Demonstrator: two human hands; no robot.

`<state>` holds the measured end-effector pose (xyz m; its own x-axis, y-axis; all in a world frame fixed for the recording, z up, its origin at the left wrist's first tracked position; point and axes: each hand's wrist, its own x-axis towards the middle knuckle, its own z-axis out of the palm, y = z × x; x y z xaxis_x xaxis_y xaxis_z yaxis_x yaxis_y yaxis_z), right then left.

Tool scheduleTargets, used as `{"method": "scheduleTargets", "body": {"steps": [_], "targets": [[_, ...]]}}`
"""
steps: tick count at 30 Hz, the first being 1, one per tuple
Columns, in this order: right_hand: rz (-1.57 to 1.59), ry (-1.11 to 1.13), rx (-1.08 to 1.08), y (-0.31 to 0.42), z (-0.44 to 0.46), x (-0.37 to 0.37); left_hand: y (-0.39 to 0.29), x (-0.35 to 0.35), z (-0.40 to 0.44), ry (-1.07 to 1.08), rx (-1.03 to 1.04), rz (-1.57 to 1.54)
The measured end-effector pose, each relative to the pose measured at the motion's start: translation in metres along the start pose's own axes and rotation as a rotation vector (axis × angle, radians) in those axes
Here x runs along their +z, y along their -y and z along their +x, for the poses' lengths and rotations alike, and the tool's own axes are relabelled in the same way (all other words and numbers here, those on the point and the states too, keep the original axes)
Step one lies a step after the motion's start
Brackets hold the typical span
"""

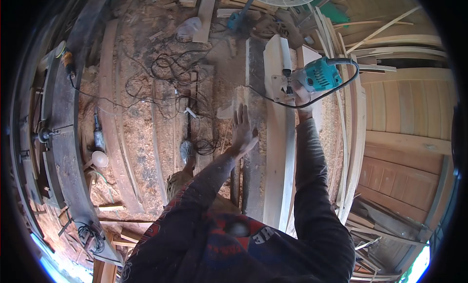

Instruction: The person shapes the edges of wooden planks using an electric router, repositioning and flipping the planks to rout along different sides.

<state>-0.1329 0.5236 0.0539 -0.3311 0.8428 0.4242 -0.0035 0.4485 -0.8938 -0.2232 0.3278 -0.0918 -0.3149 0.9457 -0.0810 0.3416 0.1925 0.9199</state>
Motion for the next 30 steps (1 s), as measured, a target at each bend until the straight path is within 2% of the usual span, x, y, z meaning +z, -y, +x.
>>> {"method": "scheduleTargets", "body": {"steps": [4,6,10,13,15,16,18,19,21,22,24,25,27,30], "targets": [[0.021,-0.001,0.015,0.01,-0.01,-0.003,-0.003,-0.013,0.041,-0.037,0.104,0.079],[-0.047,-0.024,0.025,0.002,-0.016,-0.009,-0.004,-0.017,0.057,0.066,0.188,0.237],[-0.052,0.009,0.02,0.001,-0.024,-0.016,-0.003,-0.021,0.061,0.132,0.185,0.252],[-0.046,0.02,0.036,0.013,-0.033,-0.013,0.0,-0.024,0.043,0.098,0.21,0.231],[0.128,-0.021,0.04,0.022,-0.039,-0.007,0.002,-0.032,0.022,-0.068,0.274,0.2],[0.127,-0.027,0.038,0.023,-0.041,-0.009,-0.004,-0.042,0.013,-0.064,0.279,0.202],[-0.034,-0.077,0.03,0.027,-0.05,-0.013,-0.015,-0.067,-0.01,0.179,0.084,0.046],[-0.036,-0.087,0.033,0.029,-0.054,-0.015,-0.021,-0.076,-0.026,0.189,0.086,0.05],[-0.098,-0.033,0.019,0.038,-0.061,-0.019,-0.035,-0.093,-0.061,0.007,0.204,-0.032],[-0.054,-0.048,0.043,0.046,-0.067,-0.017,-0.041,-0.103,-0.074,0.021,0.202,-0.032],[-0.058,-0.076,0.043,0.046,-0.082,-0.017,-0.053,-0.125,-0.095,-0.276,0.43,-0.105],[-0.057,-0.094,0.033,0.046,-0.089,-0.018,-0.06,-0.137,-0.104,-0.266,0.432,-0.102],[-0.086,-0.07,0.092,0.059,-0.103,-0.024,-0.075,-0.163,-0.119,-0.25,0.243,-0.24],[-0.065,-0.057,0.048,0.074,-0.12,-0.025,-0.086,-0.194,-0.138,-0.232,0.243,-0.132]]}}
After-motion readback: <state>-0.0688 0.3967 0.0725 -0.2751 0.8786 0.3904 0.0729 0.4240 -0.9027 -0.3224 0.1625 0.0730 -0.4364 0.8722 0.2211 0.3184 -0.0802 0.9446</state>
